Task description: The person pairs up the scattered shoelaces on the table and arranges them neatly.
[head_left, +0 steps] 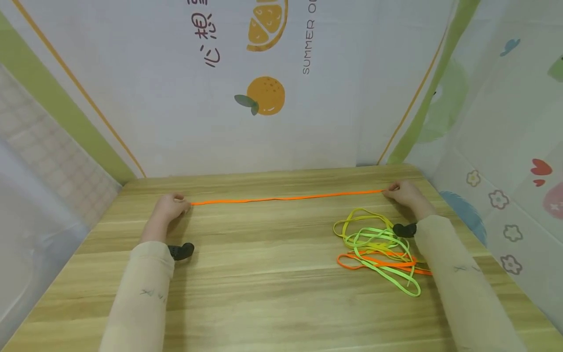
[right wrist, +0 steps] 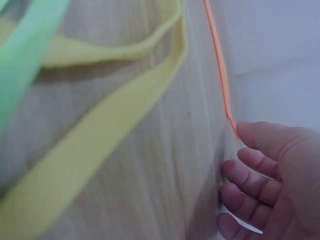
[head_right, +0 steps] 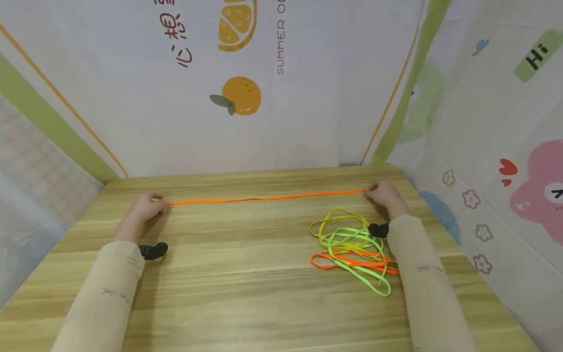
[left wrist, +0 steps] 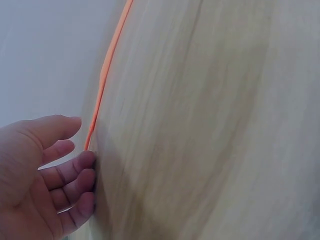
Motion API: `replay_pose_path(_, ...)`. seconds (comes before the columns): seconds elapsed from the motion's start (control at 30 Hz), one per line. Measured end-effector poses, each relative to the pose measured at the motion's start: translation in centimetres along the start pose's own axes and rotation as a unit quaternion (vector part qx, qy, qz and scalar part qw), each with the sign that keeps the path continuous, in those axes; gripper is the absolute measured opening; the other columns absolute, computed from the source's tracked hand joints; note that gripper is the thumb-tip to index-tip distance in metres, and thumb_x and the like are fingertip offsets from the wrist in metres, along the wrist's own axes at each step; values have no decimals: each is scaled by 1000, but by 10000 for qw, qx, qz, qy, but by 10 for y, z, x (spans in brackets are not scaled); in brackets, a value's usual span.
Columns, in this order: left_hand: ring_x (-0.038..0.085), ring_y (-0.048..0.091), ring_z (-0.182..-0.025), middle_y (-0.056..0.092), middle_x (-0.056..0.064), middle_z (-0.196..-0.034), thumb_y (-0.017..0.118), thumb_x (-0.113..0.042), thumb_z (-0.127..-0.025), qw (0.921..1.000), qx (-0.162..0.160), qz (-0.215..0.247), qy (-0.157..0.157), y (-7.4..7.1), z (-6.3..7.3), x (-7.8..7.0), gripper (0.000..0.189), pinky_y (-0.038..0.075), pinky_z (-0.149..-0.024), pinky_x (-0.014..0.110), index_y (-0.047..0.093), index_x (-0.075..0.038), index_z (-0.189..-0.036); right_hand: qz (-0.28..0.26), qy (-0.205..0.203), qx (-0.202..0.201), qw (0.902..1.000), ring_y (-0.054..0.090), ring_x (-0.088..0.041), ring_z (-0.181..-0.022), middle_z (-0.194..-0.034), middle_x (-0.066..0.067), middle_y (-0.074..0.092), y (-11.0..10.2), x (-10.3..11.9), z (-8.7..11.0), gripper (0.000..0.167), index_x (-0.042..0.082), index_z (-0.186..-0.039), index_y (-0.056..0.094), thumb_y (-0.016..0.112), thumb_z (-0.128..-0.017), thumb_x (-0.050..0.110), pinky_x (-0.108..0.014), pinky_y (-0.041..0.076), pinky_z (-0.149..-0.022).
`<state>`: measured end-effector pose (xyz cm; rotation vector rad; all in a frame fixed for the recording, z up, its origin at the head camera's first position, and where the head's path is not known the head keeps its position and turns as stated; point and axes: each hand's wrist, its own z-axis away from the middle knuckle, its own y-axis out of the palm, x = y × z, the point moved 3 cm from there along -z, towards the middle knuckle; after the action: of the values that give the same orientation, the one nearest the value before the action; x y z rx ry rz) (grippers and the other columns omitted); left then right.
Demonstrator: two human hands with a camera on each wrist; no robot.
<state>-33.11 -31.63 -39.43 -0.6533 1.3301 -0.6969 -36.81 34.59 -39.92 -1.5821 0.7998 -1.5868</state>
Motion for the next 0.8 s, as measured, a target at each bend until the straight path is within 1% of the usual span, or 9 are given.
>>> replay_pose_path(0.07,48,40,-119,43,36,-130,49,-24,-95,9999,39,-77,59,-1,0,-2,57,30,-101,57,35,14,-137,-14,-26,18,10000,50,-44,-102,-115,-32,53,-2,0,1,43,-10,-113,54,57,-96,30,-54,39,-87)
replay_pose_path(0.17,50,35,-123,37,38,-134,49,-24,-96,9997,154,-191,68,-1,0,-4,58,28,-102,58,34,14,-137,2,-77,93,9999,51,-44,-101,-113,-31,54,-3,1,3,42,-11,-113,54,56,-95,28,-53,41,-85)
replay_pose_path(0.3,52,31,-126,33,39,-136,49,-25,-97,9991,238,-348,81,-1,1,-8,60,26,-102,59,32,14,-138,-50,-171,190,9997,52,-43,-100,-111,-30,55,-5,2,7,42,-12,-113,54,56,-95,26,-52,43,-83)
replay_pose_path(0.47,52,35,-123,38,39,-133,50,-25,-96,9987,133,-464,182,1,5,-15,58,29,-101,59,35,15,-135,-172,-399,352,9984,57,-38,-92,-104,-27,59,-9,5,15,40,-14,-115,54,56,-97,22,-46,46,-77)
replay_pose_path(0.6,51,42,-117,44,38,-127,50,-24,-96,9982,-41,-533,281,3,6,-22,53,34,-97,57,40,15,-130,-308,-379,481,9976,60,-32,-84,-101,-23,60,-13,7,21,40,-12,-116,54,55,-98,23,-42,48,-73)
replay_pose_path(0.67,51,43,-116,45,37,-127,49,-25,-96,9979,-120,-560,287,4,7,-25,51,35,-96,57,42,14,-129,-272,-357,459,9979,60,-29,-82,-100,-21,61,-15,6,23,39,-10,-115,54,55,-98,25,-41,48,-72)
replay_pose_path(0.8,49,45,-113,49,35,-124,50,-24,-96,9973,-268,-596,350,7,9,-33,47,36,-94,56,47,12,-127,-211,-470,380,9979,61,-24,-76,-95,-17,62,-19,7,28,35,-10,-112,56,57,-97,22,-39,49,-69)
